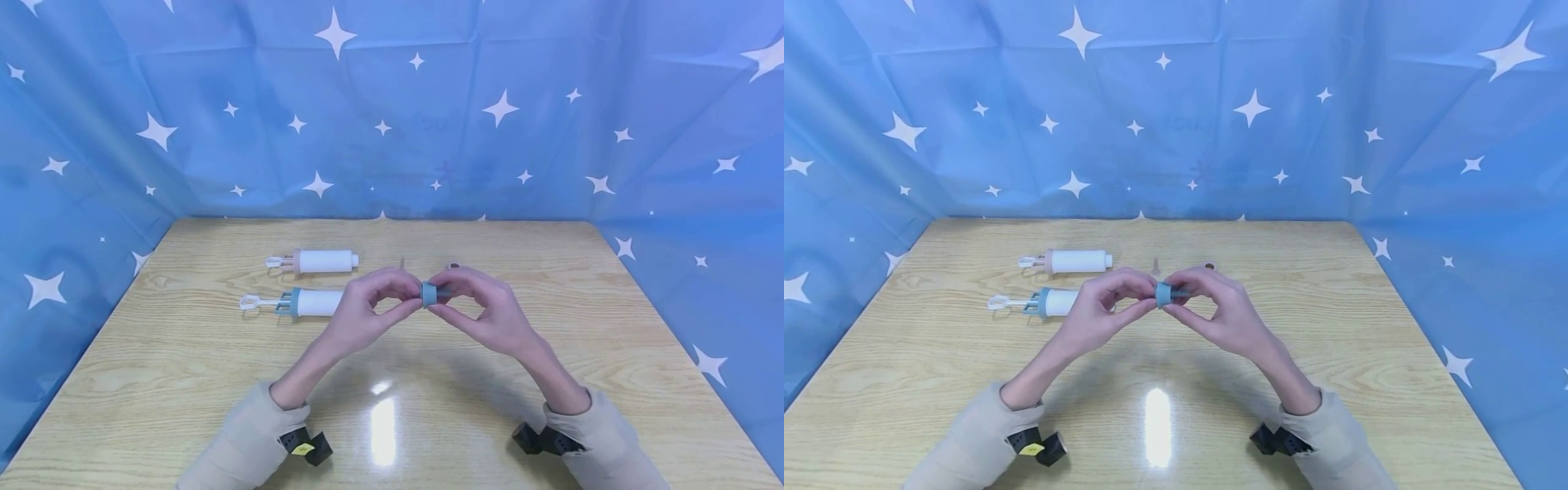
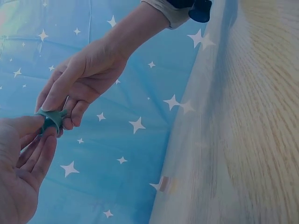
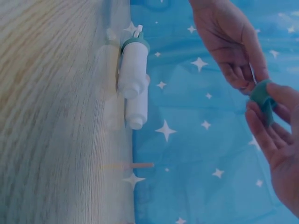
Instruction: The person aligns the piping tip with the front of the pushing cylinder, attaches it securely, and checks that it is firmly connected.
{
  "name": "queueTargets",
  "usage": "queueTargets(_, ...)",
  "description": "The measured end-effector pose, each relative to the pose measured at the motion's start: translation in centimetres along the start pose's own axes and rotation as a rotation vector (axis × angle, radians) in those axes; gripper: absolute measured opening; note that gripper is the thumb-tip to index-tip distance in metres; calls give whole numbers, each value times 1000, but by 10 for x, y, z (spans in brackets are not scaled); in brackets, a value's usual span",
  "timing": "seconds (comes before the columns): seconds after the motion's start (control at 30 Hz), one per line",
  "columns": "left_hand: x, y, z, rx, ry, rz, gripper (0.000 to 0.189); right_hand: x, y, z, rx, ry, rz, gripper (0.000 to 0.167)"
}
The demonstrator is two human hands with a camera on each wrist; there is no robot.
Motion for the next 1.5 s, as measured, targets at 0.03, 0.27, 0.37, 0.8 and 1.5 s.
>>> queueTargets(0.03,0,0,0,1,1,-1,16,0,0,0,3,4,2,42)
queueTargets(0.27,-1,0,-3,49,28,21,13,-1,0,-1,12,3,53,35)
queueTargets(0.37,-2,-1,-3,73,22,3,13,-2,0,-1,11,-2,64,35)
queueTargets(0.8,-4,-4,-4,118,-28,-32,15,-4,4,-3,-10,3,122,32)
queueTargets(1.5,17,-10,-4,152,-82,104,17,0,14,-3,-94,11,116,45)
Point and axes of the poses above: each hand's wrist, its own z-axis towards the middle knuckle, its own x-axis out of the back of the hand, y = z × x, the point moved 5 cm from there along z, towards the middle knuckle, and after that the axes turned 12 degrees about -x, right-handed, at the moved point
